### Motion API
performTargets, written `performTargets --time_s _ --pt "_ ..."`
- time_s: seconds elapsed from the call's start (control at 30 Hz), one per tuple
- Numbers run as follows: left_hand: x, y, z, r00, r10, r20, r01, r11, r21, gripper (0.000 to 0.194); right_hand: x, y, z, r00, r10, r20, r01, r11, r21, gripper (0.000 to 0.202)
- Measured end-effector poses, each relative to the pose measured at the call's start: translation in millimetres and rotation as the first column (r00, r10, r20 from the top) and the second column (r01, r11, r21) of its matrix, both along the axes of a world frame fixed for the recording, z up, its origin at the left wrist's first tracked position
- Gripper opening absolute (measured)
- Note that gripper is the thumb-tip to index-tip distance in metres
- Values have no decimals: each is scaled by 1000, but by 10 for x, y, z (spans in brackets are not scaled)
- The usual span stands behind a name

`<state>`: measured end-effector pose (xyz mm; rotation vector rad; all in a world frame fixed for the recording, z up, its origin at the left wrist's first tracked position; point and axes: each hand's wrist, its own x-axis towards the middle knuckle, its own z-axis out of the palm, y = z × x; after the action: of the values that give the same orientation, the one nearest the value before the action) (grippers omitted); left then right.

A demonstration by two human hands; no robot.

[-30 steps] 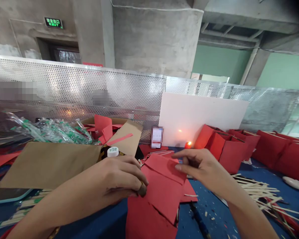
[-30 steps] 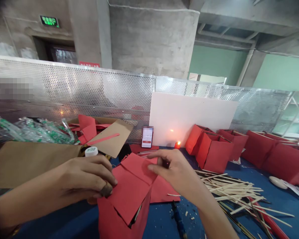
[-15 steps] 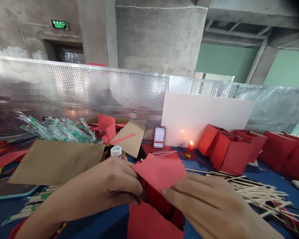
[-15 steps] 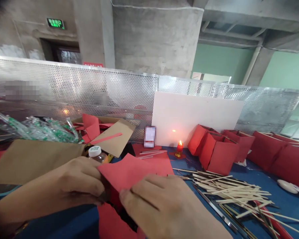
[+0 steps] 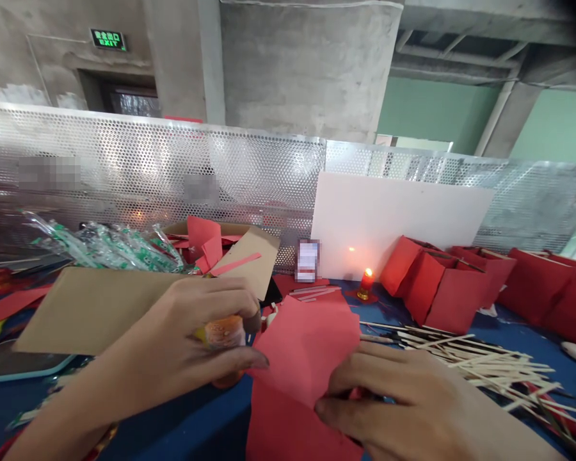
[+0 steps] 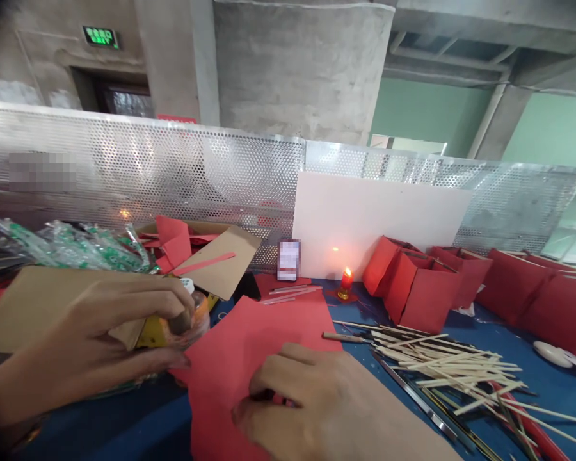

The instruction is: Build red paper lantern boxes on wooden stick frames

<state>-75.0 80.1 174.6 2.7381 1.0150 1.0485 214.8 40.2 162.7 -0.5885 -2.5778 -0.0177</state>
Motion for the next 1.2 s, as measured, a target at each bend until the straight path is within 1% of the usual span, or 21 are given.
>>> performTargets --time_s 0.07,0.1,0.13,0.17,0.2,0.27,0.3,0.37,0.43,0.5,0.6,0.7,0.73,0.83,0.9,1.0,1.07,1.13,1.2 --pt "23 33 -28 997 -44 -70 44 999 -8 14 2 -4 18 1000 -4 14 4 1000 5 37" --pt "36 50 -38 991 -81 -102 78 996 -38 9 2 -3 25 1000 -9 25 9 1000 4 37" --pt "48 64 -44 986 -119 -115 111 991 -79 4 1 -2 31 999 -13 35 13 1000 1 36" --pt "58 76 -46 980 -155 -123 140 982 -125 3 0 -1 35 999 -18 48 18 1000 -7 35" --pt "65 85 -46 975 -186 -120 165 973 -164 6 -1 -1 35 998 -22 55 22 1000 -11 34" --pt "74 97 -39 968 -228 -108 201 956 -215 4 1 -6 27 998 -23 50 24 1000 -8 35" --pt "78 103 -35 962 -248 -109 219 949 -227 2 3 -10 18 999 -24 32 24 1000 4 36" --pt "87 123 -33 948 -296 -120 263 937 -231 5 13 -21 -5 1000 -25 -14 26 999 34 37" --pt "101 149 -38 927 -353 -125 323 922 -213 4 21 -29 -23 999 -24 -46 27 998 50 38" --pt "119 170 -48 912 -391 -121 364 910 -196 6 21 -30 -31 998 -16 -66 21 997 75 39" --pt "147 175 -54 909 -400 -116 374 906 -198 11 2 -19 -30 995 -22 -98 37 987 156 40" --pt "168 160 -42 898 -426 -112 396 892 -217 21 -12 -4 -39 994 -45 -100 67 972 225 41" --pt "173 156 -36 895 -432 -110 403 890 -213 21 -11 -2 -47 995 -52 -90 73 966 248 40" --pt "184 151 -23 893 -438 -99 417 891 -181 9 8 -5 -72 996 -78 -42 87 945 316 36" --pt "193 150 -25 897 -434 -83 421 897 -138 9 25 -17 -76 995 -100 -28 103 930 352 35" --pt "207 147 -46 912 -406 -57 402 913 -76 12 34 -37 -59 989 -140 -40 144 905 401 39" --pt "212 146 -64 918 -392 -61 387 918 -81 12 25 -40 -39 988 -150 -42 154 900 407 41" --pt "211 148 -78 918 -388 -75 380 919 -105 12 9 -32 -18 992 -124 -36 129 924 361 41" --pt "206 154 -86 921 -381 -80 371 921 -118 14 -6 -15 -1 996 -91 -25 95 954 283 41"
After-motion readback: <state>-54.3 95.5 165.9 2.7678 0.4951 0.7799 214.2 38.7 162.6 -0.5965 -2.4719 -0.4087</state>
